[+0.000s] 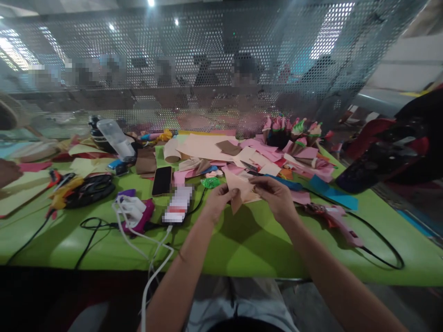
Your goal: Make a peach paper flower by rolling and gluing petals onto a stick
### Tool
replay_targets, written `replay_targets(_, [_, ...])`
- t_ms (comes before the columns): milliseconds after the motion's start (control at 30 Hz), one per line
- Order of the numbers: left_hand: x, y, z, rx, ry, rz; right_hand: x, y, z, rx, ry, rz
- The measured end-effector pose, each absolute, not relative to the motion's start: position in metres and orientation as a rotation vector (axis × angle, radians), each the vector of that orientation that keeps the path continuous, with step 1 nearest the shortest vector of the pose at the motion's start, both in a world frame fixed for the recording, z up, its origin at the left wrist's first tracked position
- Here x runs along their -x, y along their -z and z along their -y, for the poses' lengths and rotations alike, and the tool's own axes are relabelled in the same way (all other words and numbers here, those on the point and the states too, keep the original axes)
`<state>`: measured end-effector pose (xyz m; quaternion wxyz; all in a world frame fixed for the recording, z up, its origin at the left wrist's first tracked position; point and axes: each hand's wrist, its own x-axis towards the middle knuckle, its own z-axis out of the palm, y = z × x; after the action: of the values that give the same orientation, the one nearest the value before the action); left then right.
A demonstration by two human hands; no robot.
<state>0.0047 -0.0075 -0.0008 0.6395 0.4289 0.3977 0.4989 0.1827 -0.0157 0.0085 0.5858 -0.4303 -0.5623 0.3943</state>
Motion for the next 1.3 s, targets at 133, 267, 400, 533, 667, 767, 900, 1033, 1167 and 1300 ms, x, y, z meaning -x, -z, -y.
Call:
replay_targets(133, [-0.0033, 0.0036, 0.0031, -1.044, -1.188, -0.986, -0.1833, -0.0115, 0.0154, 1.034, -1.077, 1.199])
replay_targets(267, [-0.0050, 0.0025, 0.0044, -1.096, -1.170, -0.973, -0.1810, -0.0142, 0.0145, 1.052, -1.192, 1.258])
replay_targets(400, [-0.0079, 0.0006, 0.0069, -1.142, -1.141, -0.971, -0.1792, -0.0134, 0.0143, 1.069, -1.181, 1.261])
replay_targets(533, [-0.0086, 0.0011, 0.0065, -1.168, -1.157, -1.001, -0.1788, -0.0122, 0.0151, 1.073, -1.147, 1.233])
replay_targets(667, [-0.0071, 0.0000, 0.0063, -1.154, -1.163, -1.033, -0.1789, -0.0113, 0.0153, 1.047, -1.172, 1.221])
replay_targets(767, [-0.0072, -0.0008, 0.0064, -1.148, -1.154, -1.028, -0.1790, -0.0111, 0.0150, 1.051, -1.174, 1.230])
replay_targets(900, [-0.0078, 0.0006, 0.0061, -1.151, -1.150, -1.003, -0.1792, -0.0110, 0.0142, 1.058, -1.174, 1.269])
replay_targets(1033, [-0.0076, 0.0012, 0.0070, -1.248, -1.127, -1.023, -0.1792, -0.0088, 0.0128, 1.096, -1.093, 1.330])
replay_targets(1167, [-0.0094, 0.0016, 0.0069, -1.243, -1.124, -1.034, -0.1783, -0.0056, 0.0122, 1.107, -1.075, 1.336])
replay_targets(1300, [-0.0110, 0.0037, 0.0062, -1.253, -1.115, -0.987, -0.1767, -0.0044, 0.0140, 1.115, -1.027, 1.417])
